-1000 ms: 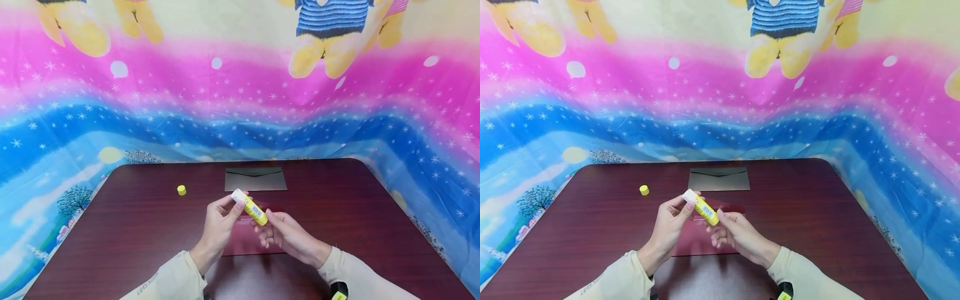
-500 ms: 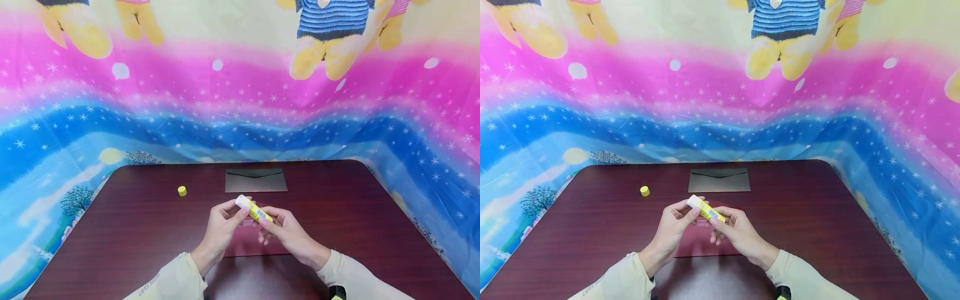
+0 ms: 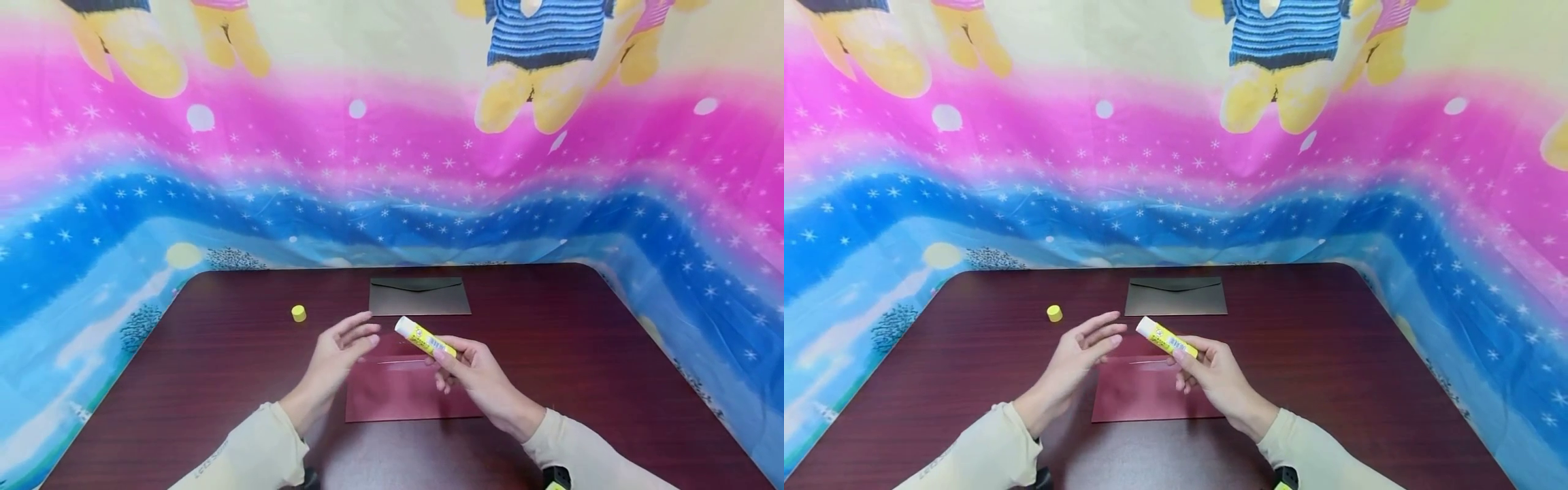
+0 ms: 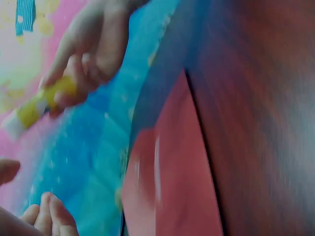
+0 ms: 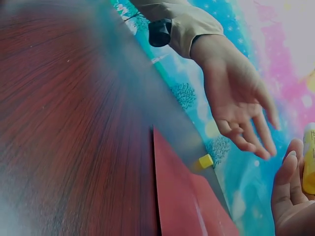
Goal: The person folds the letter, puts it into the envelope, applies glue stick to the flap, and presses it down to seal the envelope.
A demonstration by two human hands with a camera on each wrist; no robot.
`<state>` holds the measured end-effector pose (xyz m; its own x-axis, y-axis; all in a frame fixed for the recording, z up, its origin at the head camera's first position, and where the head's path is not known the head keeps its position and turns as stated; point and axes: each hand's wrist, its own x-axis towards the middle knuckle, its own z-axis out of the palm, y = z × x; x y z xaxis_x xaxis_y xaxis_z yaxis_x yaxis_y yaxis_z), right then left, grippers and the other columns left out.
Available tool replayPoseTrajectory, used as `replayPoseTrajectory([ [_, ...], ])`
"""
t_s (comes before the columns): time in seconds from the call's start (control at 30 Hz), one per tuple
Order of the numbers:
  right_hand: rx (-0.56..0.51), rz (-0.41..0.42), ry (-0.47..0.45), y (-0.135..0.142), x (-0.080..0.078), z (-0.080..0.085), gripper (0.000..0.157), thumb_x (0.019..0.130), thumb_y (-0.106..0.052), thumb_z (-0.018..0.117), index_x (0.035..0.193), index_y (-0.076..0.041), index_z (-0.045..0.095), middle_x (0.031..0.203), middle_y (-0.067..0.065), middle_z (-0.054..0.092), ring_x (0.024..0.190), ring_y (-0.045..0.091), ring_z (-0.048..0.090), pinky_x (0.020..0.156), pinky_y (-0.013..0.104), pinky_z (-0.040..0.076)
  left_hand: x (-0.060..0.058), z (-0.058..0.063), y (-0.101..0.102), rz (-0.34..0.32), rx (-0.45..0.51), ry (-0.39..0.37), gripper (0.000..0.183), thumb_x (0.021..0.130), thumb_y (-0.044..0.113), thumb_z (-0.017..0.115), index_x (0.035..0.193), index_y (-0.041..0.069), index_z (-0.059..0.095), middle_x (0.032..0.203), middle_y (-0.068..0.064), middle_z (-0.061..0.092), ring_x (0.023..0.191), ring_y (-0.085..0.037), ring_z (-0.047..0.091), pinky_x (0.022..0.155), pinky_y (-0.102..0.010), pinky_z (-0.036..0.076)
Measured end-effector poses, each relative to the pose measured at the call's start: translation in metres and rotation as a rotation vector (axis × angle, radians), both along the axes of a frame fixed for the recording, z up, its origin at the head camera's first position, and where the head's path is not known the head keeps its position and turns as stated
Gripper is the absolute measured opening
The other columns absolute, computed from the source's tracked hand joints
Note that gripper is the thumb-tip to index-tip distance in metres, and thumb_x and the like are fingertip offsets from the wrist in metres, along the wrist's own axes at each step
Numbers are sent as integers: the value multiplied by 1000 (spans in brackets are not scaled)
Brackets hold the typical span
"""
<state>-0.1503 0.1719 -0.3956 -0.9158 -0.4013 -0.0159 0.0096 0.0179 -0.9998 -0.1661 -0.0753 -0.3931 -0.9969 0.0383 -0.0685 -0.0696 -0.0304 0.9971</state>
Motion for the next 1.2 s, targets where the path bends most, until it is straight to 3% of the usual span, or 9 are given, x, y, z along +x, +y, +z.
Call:
replayPoseTrajectory([
  [0.2, 8, -10, -16, 5, -1, -2, 51, 105, -25, 55, 140, 11, 45, 92, -6, 67, 68, 4, 62, 65, 20, 54, -18, 0, -33, 124, -145, 7, 36, 94, 8, 68, 130, 7, 65, 127, -13, 70, 97, -3, 67, 84, -31, 54],
  [0.33, 13, -25, -33, 8, -4, -5, 52, 105, -25, 56, 141, 11, 44, 91, -5, 67, 68, 5, 62, 65, 20, 54, -31, -3, -52, 197, -172, 40, 33, 94, 6, 67, 127, 3, 64, 119, -9, 71, 92, 1, 65, 79, -22, 54],
  [0.43, 22, -37, -43, 11, -6, -7, 53, 104, -25, 57, 142, 10, 44, 91, -4, 67, 68, 6, 62, 65, 20, 54, -40, -7, -66, 249, -210, 64, 31, 94, 4, 66, 125, 1, 64, 118, -9, 69, 94, -3, 63, 75, -15, 52],
  [0.53, 32, -48, -53, 13, -7, -8, 54, 103, -26, 58, 143, 9, 44, 89, -4, 67, 69, 6, 62, 66, 20, 54, -48, -8, -80, 265, -316, 69, 34, 96, 7, 65, 129, 3, 61, 129, -14, 63, 109, -17, 60, 86, -19, 50],
  [0.67, 38, -55, -56, 16, -7, -9, 55, 103, -26, 59, 143, 9, 45, 88, -4, 66, 69, 6, 62, 66, 20, 54, -56, -11, -95, 245, -521, 83, 43, 96, 15, 65, 137, 7, 55, 140, -18, 55, 125, -32, 53, 99, -40, 47],
  [0.77, 37, -56, -62, 17, -8, -10, 54, 104, -26, 58, 142, 10, 44, 89, -5, 67, 69, 6, 62, 66, 20, 54, -61, -16, -105, 221, -669, 97, 51, 94, 19, 67, 141, 7, 50, 140, -21, 52, 127, -37, 51, 104, -51, 44],
  [1.07, 54, -49, -63, 16, -11, -12, 54, 104, -27, 58, 142, 9, 45, 92, -5, 70, 70, 6, 61, 66, 20, 54, -78, -26, -122, 52, -908, 68, 64, 95, 21, 67, 150, 2, 41, 150, -31, 41, 141, -46, 37, 116, -61, 34],
  [1.2, 70, -70, -65, 16, -13, -13, 55, 103, -26, 60, 146, 4, 44, 95, -2, 70, 69, 7, 62, 67, 21, 55, -84, -29, -125, -18, -988, 59, 62, 96, 18, 66, 151, 3, 41, 150, -32, 41, 142, -48, 38, 115, -62, 35],
])
